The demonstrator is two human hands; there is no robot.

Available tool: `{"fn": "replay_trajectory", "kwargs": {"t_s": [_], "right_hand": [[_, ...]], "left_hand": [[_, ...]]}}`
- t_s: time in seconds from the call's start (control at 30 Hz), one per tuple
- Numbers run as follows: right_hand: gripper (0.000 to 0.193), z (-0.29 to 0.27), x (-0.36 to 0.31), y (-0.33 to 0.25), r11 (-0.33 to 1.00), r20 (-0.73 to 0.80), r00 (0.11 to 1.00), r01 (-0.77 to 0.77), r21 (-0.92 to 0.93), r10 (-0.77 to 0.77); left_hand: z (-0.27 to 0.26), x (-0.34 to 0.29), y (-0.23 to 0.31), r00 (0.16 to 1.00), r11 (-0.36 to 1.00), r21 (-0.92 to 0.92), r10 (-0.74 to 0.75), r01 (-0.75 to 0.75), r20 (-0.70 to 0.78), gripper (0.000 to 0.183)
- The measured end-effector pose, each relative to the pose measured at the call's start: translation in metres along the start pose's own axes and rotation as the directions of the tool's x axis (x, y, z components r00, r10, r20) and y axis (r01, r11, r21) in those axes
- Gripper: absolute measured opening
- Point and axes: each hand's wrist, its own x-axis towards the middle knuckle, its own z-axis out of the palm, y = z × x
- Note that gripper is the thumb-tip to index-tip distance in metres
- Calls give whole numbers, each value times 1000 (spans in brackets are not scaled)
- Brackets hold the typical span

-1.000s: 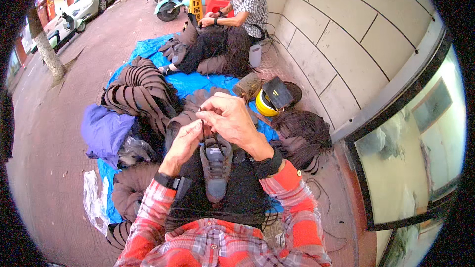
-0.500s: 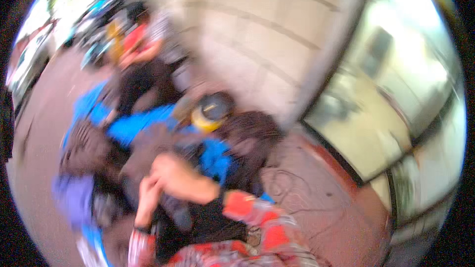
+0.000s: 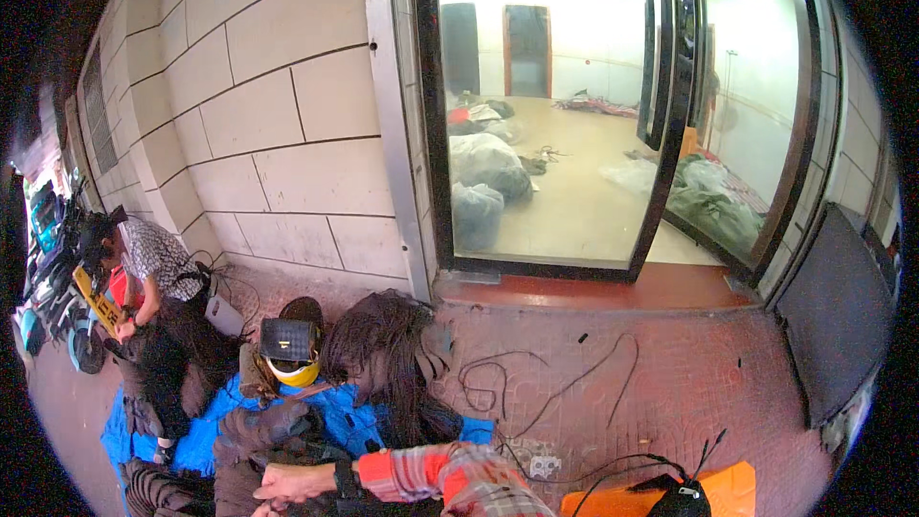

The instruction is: Thread laces through the eyelets of a brown shoe and tie them.

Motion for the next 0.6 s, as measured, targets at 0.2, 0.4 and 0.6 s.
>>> {"fn": "replay_trajectory", "kwargs": {"t_s": [0.2,0.4,0.6], "right_hand": [[17,34,22,33,891,-80,948,318,322,-310],[16,16,49,82,643,-16,767,526,-557,-641],[21,6,26,51,709,165,926,367,-603,-340]], "left_hand": [[7,25,-74,942,827,-546,-69,-130,-329,11],[18,25,-94,890,884,-425,-22,-195,-456,10],[25,8,-61,924,952,-238,93,-191,-371,22]]}}
